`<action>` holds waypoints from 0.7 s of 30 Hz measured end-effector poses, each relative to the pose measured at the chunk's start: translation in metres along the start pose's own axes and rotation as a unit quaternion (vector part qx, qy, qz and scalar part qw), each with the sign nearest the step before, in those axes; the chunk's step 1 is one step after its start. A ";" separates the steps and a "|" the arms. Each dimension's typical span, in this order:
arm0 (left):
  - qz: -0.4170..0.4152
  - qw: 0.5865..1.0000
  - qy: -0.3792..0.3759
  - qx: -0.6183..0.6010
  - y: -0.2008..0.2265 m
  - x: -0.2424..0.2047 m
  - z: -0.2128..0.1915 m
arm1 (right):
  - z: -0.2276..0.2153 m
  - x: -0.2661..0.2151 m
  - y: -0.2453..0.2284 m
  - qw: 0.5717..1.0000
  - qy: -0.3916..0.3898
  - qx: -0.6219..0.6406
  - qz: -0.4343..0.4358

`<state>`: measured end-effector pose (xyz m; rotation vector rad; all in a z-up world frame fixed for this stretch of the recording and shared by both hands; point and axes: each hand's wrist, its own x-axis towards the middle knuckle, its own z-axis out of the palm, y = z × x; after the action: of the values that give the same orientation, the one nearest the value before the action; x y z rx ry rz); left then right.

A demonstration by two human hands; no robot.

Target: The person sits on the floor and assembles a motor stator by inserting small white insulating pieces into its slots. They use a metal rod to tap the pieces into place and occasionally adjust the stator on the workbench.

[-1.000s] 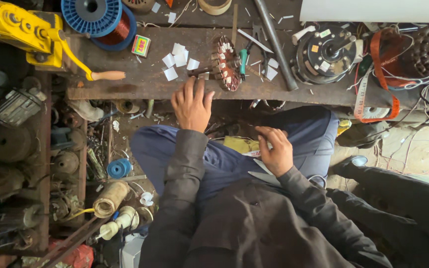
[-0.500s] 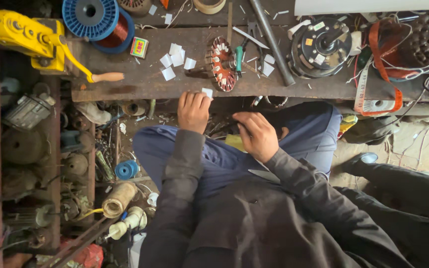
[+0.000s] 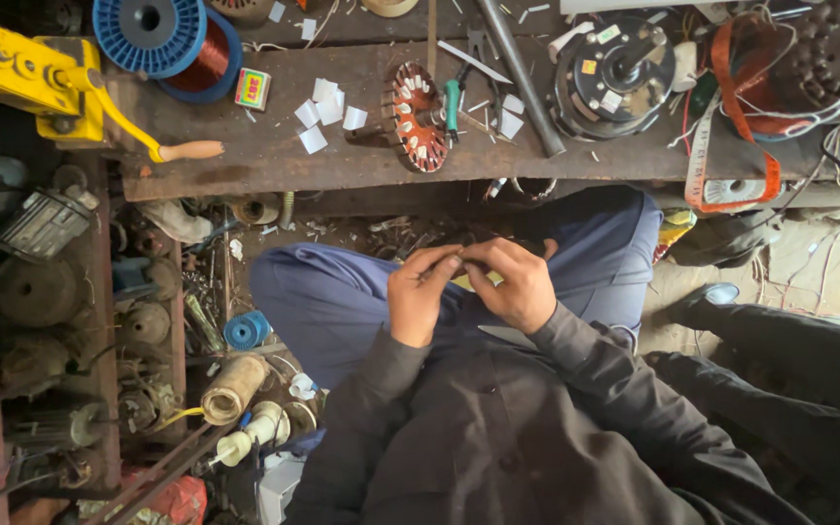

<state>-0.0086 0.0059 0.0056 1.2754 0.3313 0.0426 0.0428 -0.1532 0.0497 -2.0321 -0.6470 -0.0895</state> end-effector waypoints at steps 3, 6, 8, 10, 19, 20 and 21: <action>-0.081 0.990 -0.004 -0.116 -0.009 0.000 0.007 | -0.012 -0.001 -0.002 1.000 0.000 -0.003 0.010; -0.097 0.980 -0.006 -0.173 -0.024 -0.002 0.012 | -0.021 0.000 -0.002 0.998 0.008 0.009 -0.063; -0.083 0.982 0.011 -0.169 -0.031 -0.004 0.014 | -0.022 -0.003 -0.008 1.000 0.011 0.029 -0.001; -0.060 0.984 0.023 -0.166 -0.032 -0.006 0.014 | -0.023 -0.004 -0.013 0.994 -0.004 0.068 0.089; -0.035 0.988 -0.012 -0.152 -0.011 -0.004 0.019 | -0.027 -0.002 -0.017 0.988 0.011 0.095 0.119; -0.035 0.988 -0.016 -0.148 -0.008 -0.002 0.020 | -0.027 0.001 -0.015 0.986 0.013 0.099 0.134; -0.034 0.988 -0.008 -0.148 -0.004 0.000 0.023 | -0.027 0.004 -0.013 0.983 0.015 0.103 0.148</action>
<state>-0.0032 -0.0165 0.0075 0.9690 0.3416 0.0225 0.0451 -0.1684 0.0758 -1.8992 -0.3151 0.1187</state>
